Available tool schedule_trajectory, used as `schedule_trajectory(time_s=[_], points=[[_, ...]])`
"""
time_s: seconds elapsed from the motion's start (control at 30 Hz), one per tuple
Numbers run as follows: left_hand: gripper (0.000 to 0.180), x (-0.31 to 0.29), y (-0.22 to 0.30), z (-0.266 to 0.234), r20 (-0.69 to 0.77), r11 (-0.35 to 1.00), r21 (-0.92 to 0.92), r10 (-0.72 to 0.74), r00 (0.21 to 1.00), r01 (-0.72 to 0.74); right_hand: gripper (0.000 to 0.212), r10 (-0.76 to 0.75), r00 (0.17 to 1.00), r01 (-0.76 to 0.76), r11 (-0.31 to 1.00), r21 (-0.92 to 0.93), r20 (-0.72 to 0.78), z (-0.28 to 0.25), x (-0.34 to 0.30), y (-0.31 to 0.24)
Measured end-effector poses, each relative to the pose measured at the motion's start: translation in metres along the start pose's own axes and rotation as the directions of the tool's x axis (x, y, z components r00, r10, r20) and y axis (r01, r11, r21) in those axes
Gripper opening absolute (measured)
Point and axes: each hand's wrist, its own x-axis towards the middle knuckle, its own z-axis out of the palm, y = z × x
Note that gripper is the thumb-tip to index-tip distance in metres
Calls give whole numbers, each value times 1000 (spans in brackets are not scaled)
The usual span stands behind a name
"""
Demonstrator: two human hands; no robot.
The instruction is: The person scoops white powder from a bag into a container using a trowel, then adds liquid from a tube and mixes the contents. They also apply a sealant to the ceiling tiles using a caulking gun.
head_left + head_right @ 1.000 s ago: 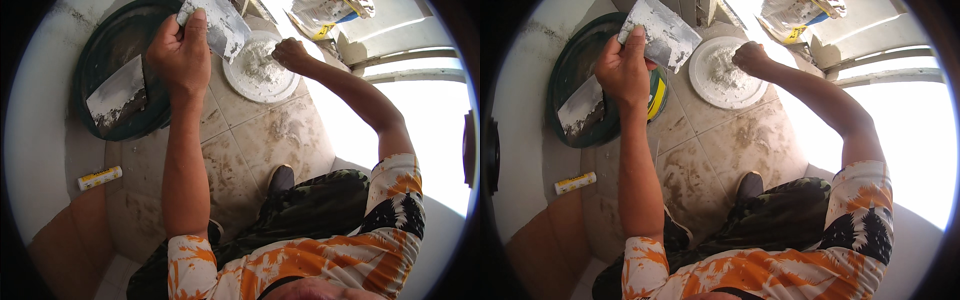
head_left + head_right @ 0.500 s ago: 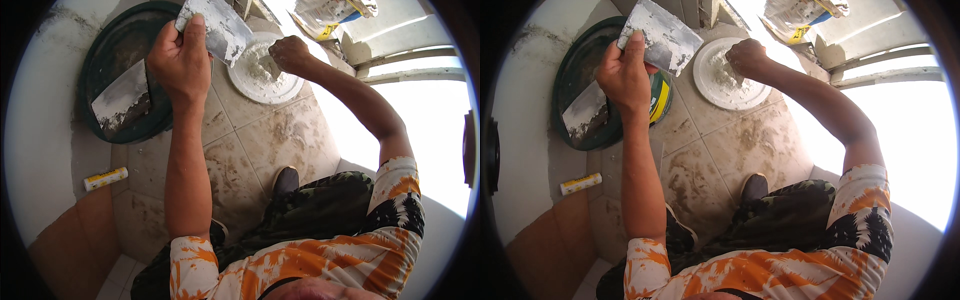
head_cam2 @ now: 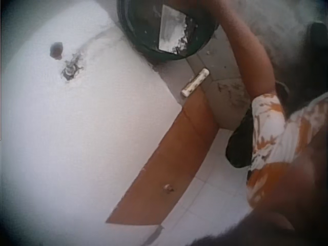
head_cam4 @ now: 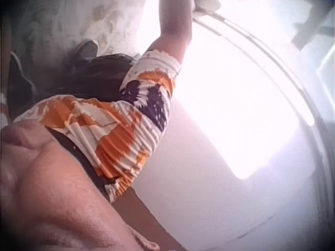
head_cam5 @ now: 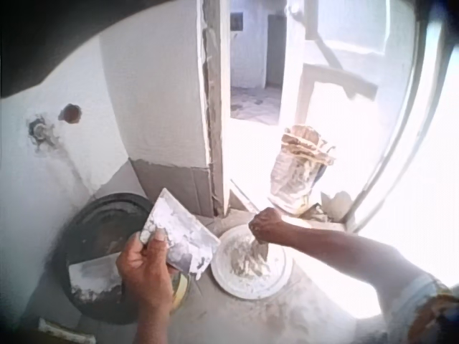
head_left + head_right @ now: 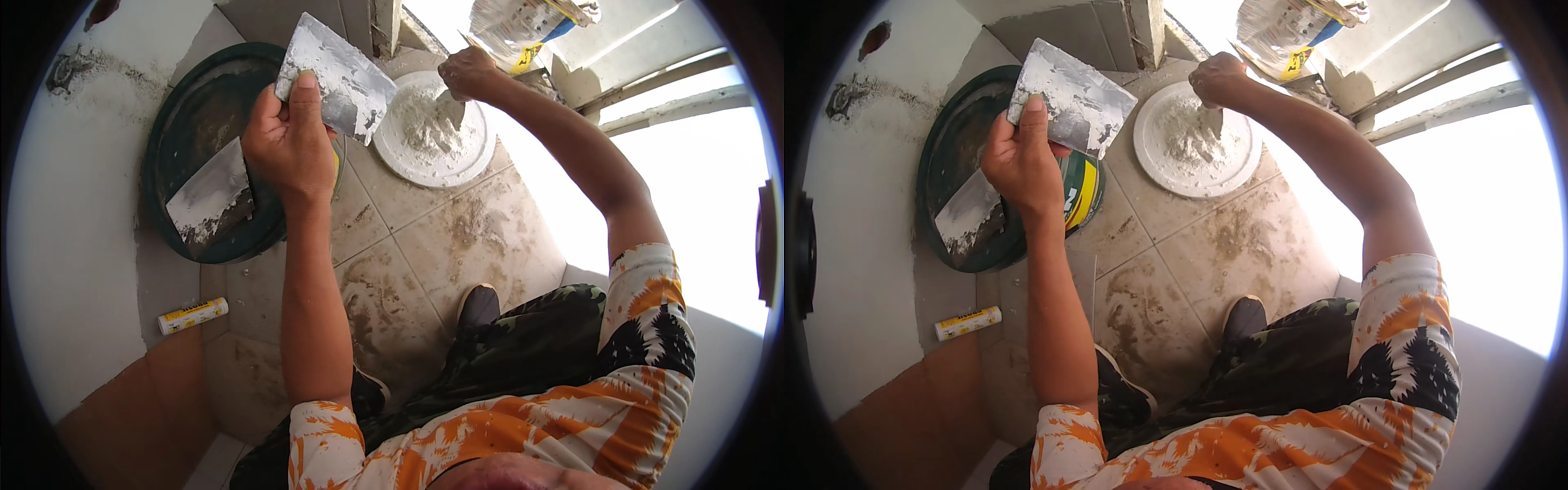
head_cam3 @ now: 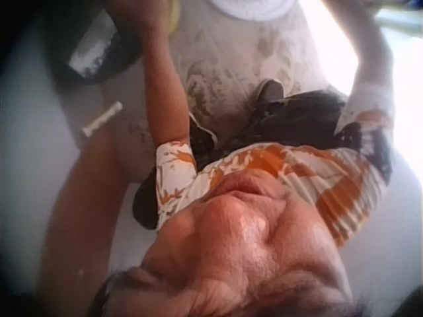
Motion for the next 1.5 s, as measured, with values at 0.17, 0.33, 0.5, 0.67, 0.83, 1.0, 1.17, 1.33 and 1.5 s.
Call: schedule_trajectory(time_s=[0.17,0.33,0.5,0.67,0.83,1.0,1.17,1.33,1.5], points=[[23,3,-1,-3,8,998,50,-27,1000,27,20,-140,986,149,983,-110,90,4,13,-13],[25,0,0,-4,28,999,53,-14,1000,13,12,-67,991,63,997,-35,-116,-9,6,14],[25,-3,1,5,29,999,23,-27,999,26,16,-148,959,141,989,-46,-240,52,26,17],[23,-1,4,3,29,999,32,2,1000,-3,12,-292,908,236,949,-208,-302,55,12,6],[23,-1,3,3,21,1000,23,11,1000,-11,11,-261,959,253,964,-85,-107,31,2,6],[23,-1,0,1,24,999,30,18,1000,-19,23,106,972,-132,985,115,209,0,-13,22],[23,-2,1,5,31,999,28,23,999,-24,35,234,897,-286,954,90,374,38,13,42],[22,-1,0,5,35,999,38,34,999,-35,31,233,938,-262,961,87,256,37,31,26],[21,-2,1,4,28,999,33,29,999,-30,30,58,966,-74,996,52,250,13,32,-6]])
